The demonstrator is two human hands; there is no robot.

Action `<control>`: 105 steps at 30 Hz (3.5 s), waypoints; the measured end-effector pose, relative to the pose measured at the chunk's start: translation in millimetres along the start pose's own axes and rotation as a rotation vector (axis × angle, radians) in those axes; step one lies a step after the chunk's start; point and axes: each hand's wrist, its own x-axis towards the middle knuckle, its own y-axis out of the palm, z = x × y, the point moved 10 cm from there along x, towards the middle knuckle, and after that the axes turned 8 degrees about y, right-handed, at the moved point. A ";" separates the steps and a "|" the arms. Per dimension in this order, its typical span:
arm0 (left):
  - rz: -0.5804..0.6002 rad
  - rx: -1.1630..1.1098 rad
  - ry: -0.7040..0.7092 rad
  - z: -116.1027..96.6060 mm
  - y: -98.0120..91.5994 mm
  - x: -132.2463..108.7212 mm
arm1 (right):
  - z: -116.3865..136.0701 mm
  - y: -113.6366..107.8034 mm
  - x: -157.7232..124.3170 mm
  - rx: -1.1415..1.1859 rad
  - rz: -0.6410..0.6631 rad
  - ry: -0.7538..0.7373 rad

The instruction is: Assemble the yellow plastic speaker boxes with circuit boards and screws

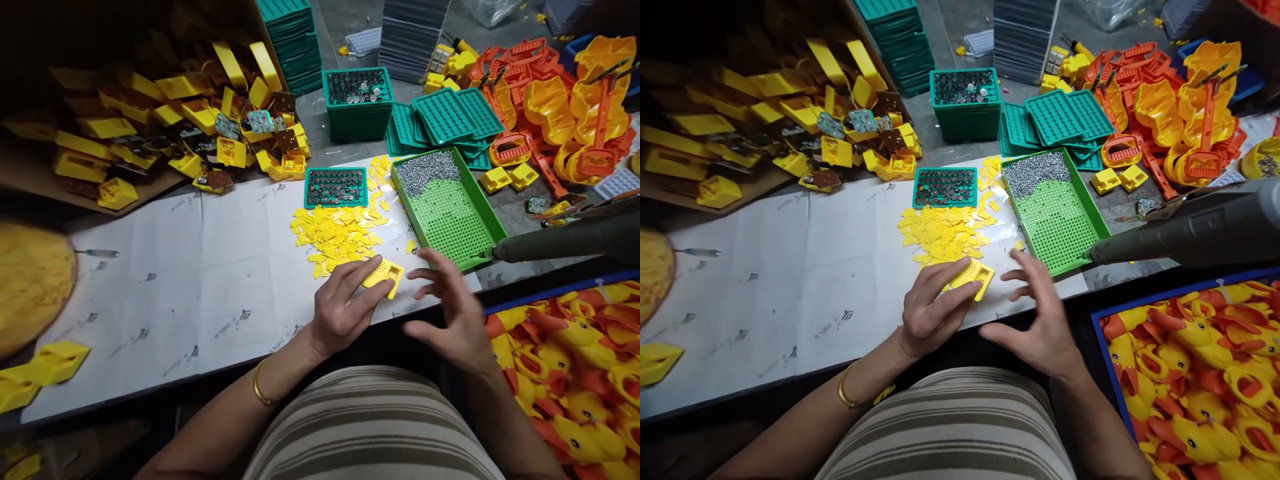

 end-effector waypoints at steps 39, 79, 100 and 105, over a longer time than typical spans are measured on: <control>-0.144 -1.238 -1.067 104.2 7.1 -19.5 | -2.5 53.6 212.1 -0.736 -0.072 -0.068; -0.291 -1.168 -0.991 118.8 -12.6 -17.6 | 83.6 114.3 112.9 -0.548 0.220 -0.558; -0.128 -1.021 -0.852 106.9 -13.1 -11.8 | 37.2 98.0 133.3 -0.352 0.329 -0.022; -0.042 -1.110 -0.842 98.2 -5.9 -11.1 | 9.8 111.4 132.4 0.009 0.632 0.209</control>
